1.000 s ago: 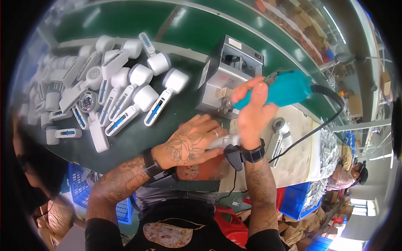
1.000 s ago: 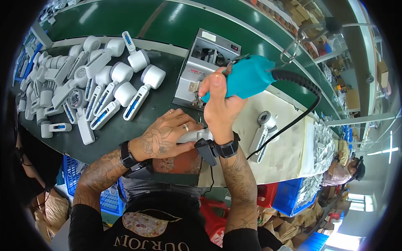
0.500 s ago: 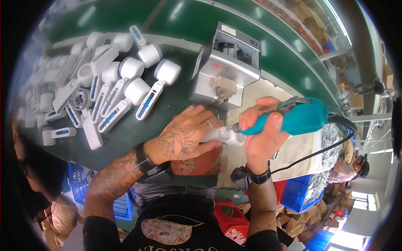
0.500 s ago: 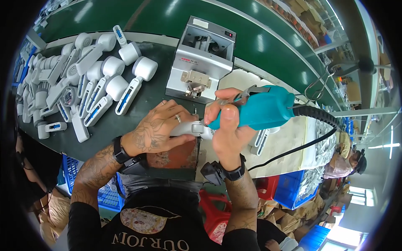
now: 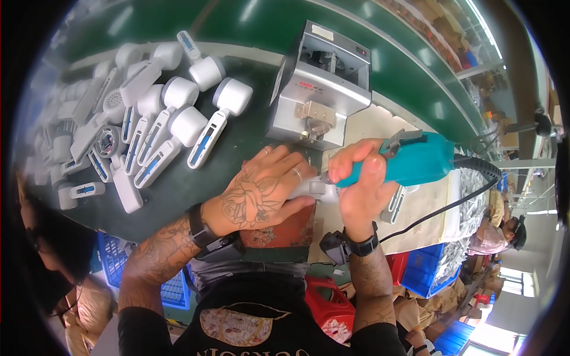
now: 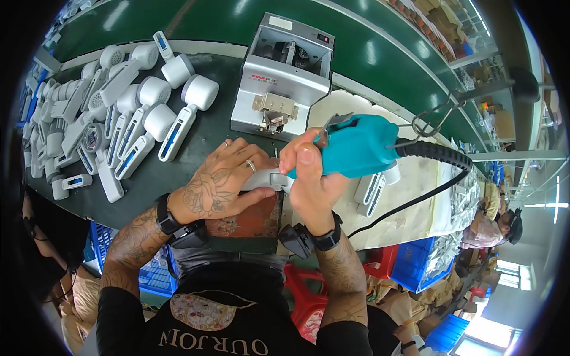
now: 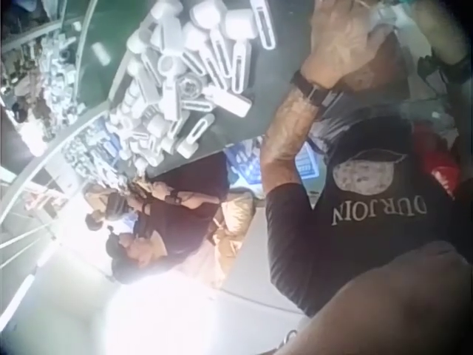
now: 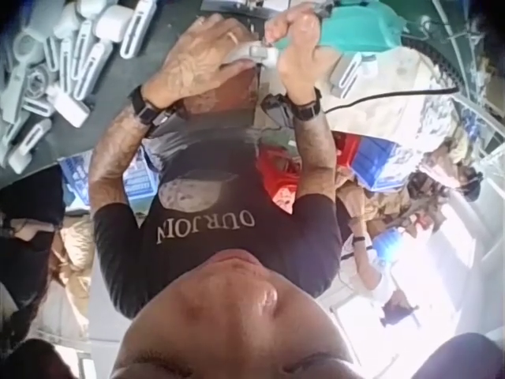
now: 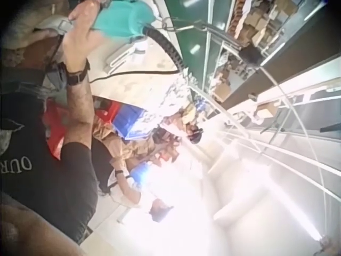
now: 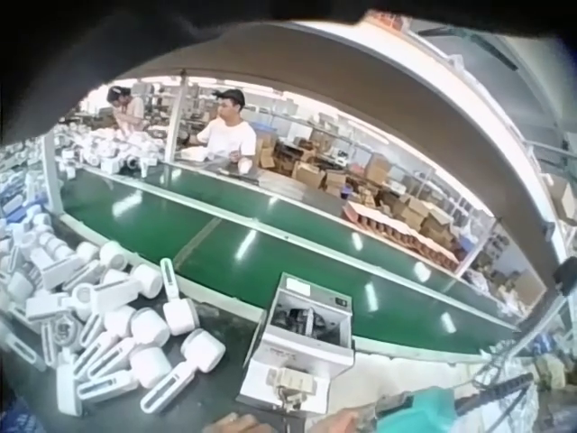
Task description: Assembling white electronic massage devices using an electric assembly tool at a factory workbench.
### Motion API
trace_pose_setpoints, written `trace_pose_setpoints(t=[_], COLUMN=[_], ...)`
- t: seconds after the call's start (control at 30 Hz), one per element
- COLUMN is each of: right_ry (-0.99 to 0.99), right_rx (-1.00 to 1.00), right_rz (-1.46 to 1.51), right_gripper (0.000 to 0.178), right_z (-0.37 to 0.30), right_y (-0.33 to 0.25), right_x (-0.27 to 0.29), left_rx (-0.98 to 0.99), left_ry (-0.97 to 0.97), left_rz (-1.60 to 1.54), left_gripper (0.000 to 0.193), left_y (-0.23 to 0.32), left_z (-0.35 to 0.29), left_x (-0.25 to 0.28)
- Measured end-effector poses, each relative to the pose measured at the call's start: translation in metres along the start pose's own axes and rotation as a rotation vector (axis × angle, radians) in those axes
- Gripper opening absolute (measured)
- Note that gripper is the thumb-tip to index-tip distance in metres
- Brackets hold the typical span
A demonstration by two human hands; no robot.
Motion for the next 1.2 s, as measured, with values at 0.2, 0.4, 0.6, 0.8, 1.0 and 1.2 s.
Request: trace_pose_setpoints(t=[0.2,0.4,0.6,0.8,1.0,1.2], right_ry=[0.034,0.136,0.091,0.032,0.074,0.068], right_rx=[-0.054,0.101,0.205,0.087,0.056,0.045], right_rz=[-0.006,-0.007,-0.067,-0.103,-0.066,-0.110], right_gripper=[0.041,0.043,0.035,0.034,0.052,0.055], right_z=[0.005,0.039,0.059,0.044,-0.004,-0.019], right_y=[0.000,-0.018,0.003,-0.007,-0.031,-0.025], right_x=[-0.002,-0.021,-0.032,-0.032,-0.001,0.003], left_rx=[-0.031,-0.100,-0.162,-0.141,-0.093,-0.111], left_ry=[0.015,0.072,0.123,0.091,0.067,0.046], left_rz=[0.033,0.059,0.019,0.000,0.045,0.015], left_gripper=[0.040,0.039,0.037,0.036,0.031,0.030], left_y=[-0.002,-0.004,-0.001,-0.004,-0.004,-0.003], left_z=[-0.001,-0.005,-0.004,-0.004,-0.002,-0.002], left_x=[0.003,0.000,0.005,0.001,0.000,0.002])
Point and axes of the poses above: each hand's wrist, its own z-axis towards the middle knuckle, its own x-axis out of the back of the hand, y = z × x, the point moved 2 cm from there along z, towards the middle knuckle, and after that the axes turned 7 degrees about -x, right-handed, at the moved point
